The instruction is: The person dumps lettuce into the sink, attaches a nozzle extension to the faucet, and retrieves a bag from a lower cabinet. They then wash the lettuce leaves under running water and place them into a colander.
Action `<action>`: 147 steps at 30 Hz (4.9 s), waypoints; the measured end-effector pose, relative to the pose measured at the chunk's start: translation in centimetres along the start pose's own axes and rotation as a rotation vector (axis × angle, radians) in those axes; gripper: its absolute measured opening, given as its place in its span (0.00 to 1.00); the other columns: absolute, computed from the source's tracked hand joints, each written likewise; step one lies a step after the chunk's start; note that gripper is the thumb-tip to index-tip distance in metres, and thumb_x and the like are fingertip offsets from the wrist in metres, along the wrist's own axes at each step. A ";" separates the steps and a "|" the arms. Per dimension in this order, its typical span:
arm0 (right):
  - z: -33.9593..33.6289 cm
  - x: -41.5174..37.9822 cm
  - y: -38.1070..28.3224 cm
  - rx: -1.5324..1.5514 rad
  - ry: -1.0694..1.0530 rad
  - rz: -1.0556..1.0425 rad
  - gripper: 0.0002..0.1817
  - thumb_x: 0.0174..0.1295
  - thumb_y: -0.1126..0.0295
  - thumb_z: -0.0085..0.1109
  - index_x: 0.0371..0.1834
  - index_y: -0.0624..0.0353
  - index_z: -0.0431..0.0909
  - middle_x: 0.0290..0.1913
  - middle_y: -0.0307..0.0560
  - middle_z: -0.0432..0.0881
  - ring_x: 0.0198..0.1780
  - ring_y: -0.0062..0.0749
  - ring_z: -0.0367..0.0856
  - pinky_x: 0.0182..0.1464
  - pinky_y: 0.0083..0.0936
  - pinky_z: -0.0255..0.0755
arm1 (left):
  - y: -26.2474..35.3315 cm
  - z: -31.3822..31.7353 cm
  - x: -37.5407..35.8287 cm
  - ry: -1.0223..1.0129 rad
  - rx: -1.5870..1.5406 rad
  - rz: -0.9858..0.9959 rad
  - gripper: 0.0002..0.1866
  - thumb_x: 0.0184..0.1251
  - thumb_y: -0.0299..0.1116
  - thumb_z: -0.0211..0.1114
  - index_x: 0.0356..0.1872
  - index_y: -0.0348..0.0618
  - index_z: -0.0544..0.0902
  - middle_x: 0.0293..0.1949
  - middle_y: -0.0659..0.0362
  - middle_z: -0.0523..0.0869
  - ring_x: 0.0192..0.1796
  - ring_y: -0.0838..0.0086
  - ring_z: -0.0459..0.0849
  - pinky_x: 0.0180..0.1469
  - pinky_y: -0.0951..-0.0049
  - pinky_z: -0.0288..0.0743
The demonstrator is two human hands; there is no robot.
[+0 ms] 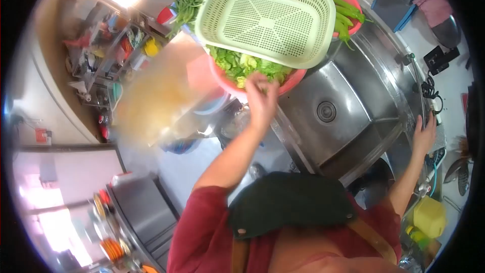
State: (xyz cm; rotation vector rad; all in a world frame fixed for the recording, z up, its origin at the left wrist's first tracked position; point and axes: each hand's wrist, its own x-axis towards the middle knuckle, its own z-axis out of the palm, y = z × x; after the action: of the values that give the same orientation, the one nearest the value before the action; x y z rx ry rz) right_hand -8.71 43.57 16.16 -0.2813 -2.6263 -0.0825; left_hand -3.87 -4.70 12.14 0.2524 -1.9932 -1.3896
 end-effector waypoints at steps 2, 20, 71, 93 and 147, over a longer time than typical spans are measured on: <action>2.9 -1.3 4.0 0.192 -0.245 0.103 0.23 0.62 0.59 0.47 0.58 0.57 0.65 0.51 0.60 0.74 0.52 0.50 0.73 0.52 0.35 0.65 | -1.8 -0.5 5.7 -0.060 -0.356 -0.697 0.18 0.62 0.38 0.58 0.41 0.30 0.68 0.33 0.52 0.76 0.28 0.70 0.80 0.27 0.76 0.77; -1.1 -8.0 -19.5 0.365 0.308 0.036 0.26 0.53 0.69 0.59 0.56 0.64 0.64 0.55 0.61 0.69 0.55 0.53 0.69 0.58 0.36 0.61 | -13.1 -31.2 22.7 0.066 -0.601 -0.663 0.14 0.64 0.30 0.45 0.48 0.35 0.70 0.44 0.51 0.78 0.43 0.66 0.79 0.40 0.72 0.79; 2.7 -2.5 -34.9 0.488 -0.639 -0.275 0.22 0.43 0.69 0.60 0.43 0.66 0.68 0.38 0.66 0.77 0.44 0.55 0.76 0.47 0.41 0.70 | -15.5 -16.8 17.7 -0.491 -0.675 -1.104 0.07 0.63 0.33 0.55 0.29 0.41 0.74 0.18 0.66 0.74 0.21 0.79 0.73 0.32 0.76 0.74; -23.0 -5.6 -18.1 2.049 -0.492 0.534 0.32 0.44 0.77 0.53 0.60 0.54 0.66 0.44 0.45 0.74 0.43 0.29 0.74 0.46 0.25 0.71 | -3.8 -7.2 12.5 -0.866 -0.854 -0.865 0.18 0.68 0.36 0.49 0.51 0.32 0.68 0.47 0.49 0.78 0.48 0.65 0.78 0.53 0.64 0.71; -15.2 4.2 -18.7 -0.291 -0.348 -0.039 0.12 0.54 0.70 0.51 0.40 0.60 0.76 0.40 0.54 0.80 0.43 0.45 0.80 0.42 0.37 0.74 | 4.4 -3.6 4.2 -0.885 -0.465 0.394 0.08 0.52 0.23 0.63 0.31 0.37 0.71 0.34 0.52 0.76 0.28 0.70 0.74 0.32 0.74 0.68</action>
State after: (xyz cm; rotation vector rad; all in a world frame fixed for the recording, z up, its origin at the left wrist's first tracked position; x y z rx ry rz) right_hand -9.18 24.41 31.38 -0.3711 -2.9632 -0.4704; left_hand -3.79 -7.75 18.51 -1.0734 -2.0864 -1.7976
